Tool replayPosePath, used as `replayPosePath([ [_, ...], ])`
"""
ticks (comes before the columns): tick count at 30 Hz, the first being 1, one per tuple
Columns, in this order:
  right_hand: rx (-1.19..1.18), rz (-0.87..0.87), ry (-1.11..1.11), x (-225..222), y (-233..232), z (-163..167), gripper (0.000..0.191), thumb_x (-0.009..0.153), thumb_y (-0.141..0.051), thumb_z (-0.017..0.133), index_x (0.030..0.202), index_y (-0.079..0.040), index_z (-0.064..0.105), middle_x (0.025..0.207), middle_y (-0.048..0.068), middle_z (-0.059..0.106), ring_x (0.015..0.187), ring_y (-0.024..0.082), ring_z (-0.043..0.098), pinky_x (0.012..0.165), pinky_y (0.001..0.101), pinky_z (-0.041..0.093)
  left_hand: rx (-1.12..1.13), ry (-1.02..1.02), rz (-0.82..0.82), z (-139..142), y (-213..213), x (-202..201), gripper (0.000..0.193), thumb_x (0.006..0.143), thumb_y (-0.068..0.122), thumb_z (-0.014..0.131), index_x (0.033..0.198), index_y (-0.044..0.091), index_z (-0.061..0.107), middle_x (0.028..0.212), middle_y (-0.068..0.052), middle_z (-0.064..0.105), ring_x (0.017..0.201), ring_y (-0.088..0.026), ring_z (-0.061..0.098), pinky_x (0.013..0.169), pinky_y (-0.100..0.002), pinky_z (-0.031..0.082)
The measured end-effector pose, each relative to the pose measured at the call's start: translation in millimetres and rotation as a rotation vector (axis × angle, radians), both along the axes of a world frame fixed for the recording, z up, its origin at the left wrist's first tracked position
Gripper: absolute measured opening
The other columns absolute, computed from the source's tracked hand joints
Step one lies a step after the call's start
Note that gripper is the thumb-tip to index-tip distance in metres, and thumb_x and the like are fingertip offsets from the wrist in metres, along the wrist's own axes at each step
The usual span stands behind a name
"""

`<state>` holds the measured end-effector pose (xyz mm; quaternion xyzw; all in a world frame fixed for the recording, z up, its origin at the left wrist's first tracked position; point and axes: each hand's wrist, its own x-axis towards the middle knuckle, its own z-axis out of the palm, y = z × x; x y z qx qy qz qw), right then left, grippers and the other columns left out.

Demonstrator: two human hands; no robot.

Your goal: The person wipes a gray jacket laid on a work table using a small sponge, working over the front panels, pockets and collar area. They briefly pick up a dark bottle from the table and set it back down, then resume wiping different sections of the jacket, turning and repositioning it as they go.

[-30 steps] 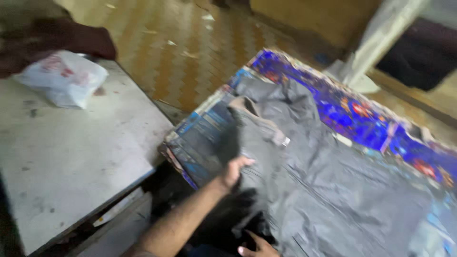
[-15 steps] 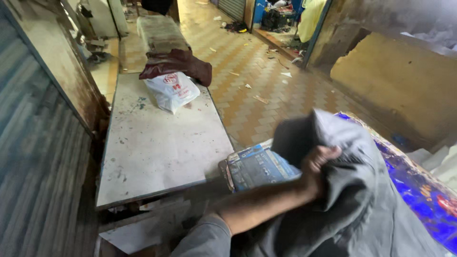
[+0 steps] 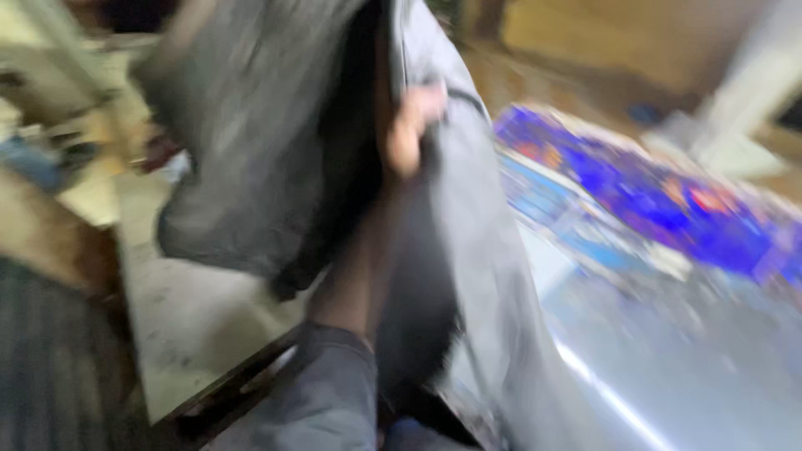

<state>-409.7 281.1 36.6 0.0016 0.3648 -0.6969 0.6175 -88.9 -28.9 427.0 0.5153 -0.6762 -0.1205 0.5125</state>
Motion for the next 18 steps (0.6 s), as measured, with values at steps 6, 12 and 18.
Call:
replayPosePath([
  [6, 0.004, -0.439, -0.075, -91, 146, -33, 0.044, 0.106, -0.038, 0.044, 0.134, -0.008, 0.060, 0.133, 0.015, 0.066, 0.115, 0.030, 0.062, 0.098, 0.0452, 0.048, 0.484, 0.619, -0.639, -96, -94, -173, 0.090, 0.086, 0.040, 0.062, 0.160, 0.014, 0.019, 0.137, -0.023, 0.060, 0.110, -0.038, 0.064, 0.089, -0.056, 0.055],
  [12, 0.092, -0.412, -0.213, -91, 265, -64, 0.044, 0.106, -0.039, 0.041, 0.126, -0.005, 0.062, 0.120, 0.020, 0.068, 0.098, 0.032, 0.067, 0.086, 0.0464, 0.054, 0.588, -0.904, -0.357, -274, -53, -223, 0.070, 0.102, 0.061, 0.042, 0.162, 0.026, 0.033, 0.170, -0.021, 0.025, 0.153, -0.048, 0.026, 0.125, -0.060, 0.021],
  [18, 0.459, -0.741, 0.657, -79, 292, -32, 0.029, 0.109, -0.022, 0.058, 0.132, -0.005, 0.062, 0.100, 0.005, 0.061, 0.076, 0.010, 0.053, 0.065, 0.0277, 0.043, 0.429, -0.927, -0.391, -314, -48, -199, 0.076, 0.099, 0.049, 0.064, 0.160, 0.012, 0.038, 0.164, -0.031, 0.024, 0.144, -0.056, 0.026, 0.112, -0.068, 0.024],
])
